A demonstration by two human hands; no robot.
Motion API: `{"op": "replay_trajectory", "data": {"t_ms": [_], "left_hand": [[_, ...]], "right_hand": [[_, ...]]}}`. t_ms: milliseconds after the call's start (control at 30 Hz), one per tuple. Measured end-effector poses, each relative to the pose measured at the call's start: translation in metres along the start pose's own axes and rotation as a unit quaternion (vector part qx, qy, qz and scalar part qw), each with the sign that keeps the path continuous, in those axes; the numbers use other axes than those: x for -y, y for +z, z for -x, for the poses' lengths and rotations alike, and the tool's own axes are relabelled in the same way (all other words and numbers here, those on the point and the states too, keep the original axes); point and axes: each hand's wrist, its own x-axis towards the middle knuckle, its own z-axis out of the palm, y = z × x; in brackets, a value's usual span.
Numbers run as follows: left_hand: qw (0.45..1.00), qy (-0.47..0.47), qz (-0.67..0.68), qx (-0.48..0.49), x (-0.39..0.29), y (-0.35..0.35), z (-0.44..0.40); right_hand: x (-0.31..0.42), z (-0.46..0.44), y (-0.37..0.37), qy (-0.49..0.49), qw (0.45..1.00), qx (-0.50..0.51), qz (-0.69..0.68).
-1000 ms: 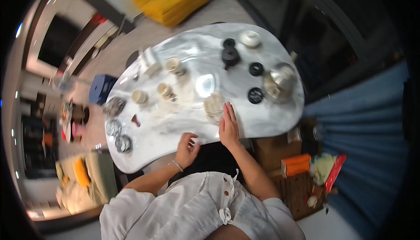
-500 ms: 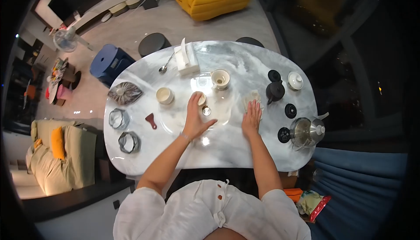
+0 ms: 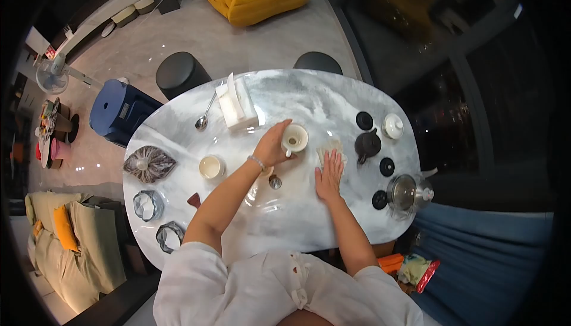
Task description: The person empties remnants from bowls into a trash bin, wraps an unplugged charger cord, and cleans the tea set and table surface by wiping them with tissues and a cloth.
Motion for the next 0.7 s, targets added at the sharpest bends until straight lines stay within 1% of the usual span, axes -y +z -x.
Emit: {"op": "replay_trajectory", "data": {"t_ms": [33, 67, 100, 133, 200, 267, 300, 367, 433, 467, 500, 533, 567, 600, 633, 667, 700], "left_hand": [[1.000, -0.021, -0.009, -0.008, -0.001, 0.001, -0.001], [0.999, -0.015, -0.006, -0.032, -0.001, 0.002, 0.000], [0.998, -0.054, 0.009, -0.029, -0.003, 0.003, 0.000], [0.997, -0.061, 0.020, -0.037, -0.003, 0.006, 0.000], [0.996, -0.075, 0.031, -0.045, -0.002, 0.008, -0.001], [0.996, -0.075, 0.024, -0.034, -0.003, 0.004, -0.001], [0.997, -0.071, 0.025, -0.029, -0.006, 0.001, -0.003], [0.994, -0.099, 0.032, -0.023, -0.017, -0.008, -0.003], [0.993, -0.066, 0.050, -0.087, -0.022, -0.020, 0.000], [0.991, -0.086, 0.042, -0.091, -0.025, -0.028, 0.003], [0.991, -0.094, 0.039, -0.085, -0.031, -0.039, 0.005], [0.989, -0.098, 0.031, -0.108, -0.039, -0.050, 0.006], [0.986, -0.102, 0.022, -0.131, -0.045, -0.060, 0.007], [0.983, -0.116, 0.004, -0.139, -0.052, -0.068, 0.008], [0.981, -0.129, -0.012, -0.146, -0.057, -0.075, 0.010], [0.981, -0.121, -0.048, -0.145, -0.058, -0.082, 0.012], [0.979, -0.124, -0.035, -0.157, -0.057, -0.083, 0.016]], "right_hand": [[-0.003, -0.025, 0.003, -0.004, 1.000, -0.007, -0.004], [-0.006, -0.051, 0.005, -0.011, 1.000, -0.007, -0.006], [-0.007, -0.078, 0.008, 0.018, 0.999, -0.028, -0.007], [-0.008, -0.105, 0.012, 0.048, 0.998, -0.049, -0.010], [-0.024, -0.158, 0.016, 0.078, 0.994, -0.063, -0.038], [-0.046, -0.197, 0.013, 0.055, 0.998, -0.030, 0.009], [-0.053, -0.214, 0.012, 0.033, 0.999, -0.029, 0.025], [-0.065, -0.243, 0.013, -0.023, 0.998, -0.034, 0.047], [-0.064, -0.272, 0.018, -0.083, 0.995, -0.033, 0.040], [-0.058, -0.281, 0.018, -0.108, 0.993, -0.024, 0.029], [-0.048, -0.287, 0.019, -0.104, 0.994, -0.017, 0.023], [-0.031, -0.292, 0.021, -0.144, 0.989, 0.013, 0.032], [-0.014, -0.291, 0.023, -0.184, 0.981, 0.043, 0.040], [0.001, -0.283, 0.023, -0.182, 0.981, 0.049, 0.035], [0.014, -0.274, 0.024, -0.231, 0.968, 0.079, 0.051], [0.024, -0.263, 0.023, -0.279, 0.952, 0.107, 0.068], [0.027, -0.252, 0.024, -0.276, 0.952, 0.110, 0.068]]}}
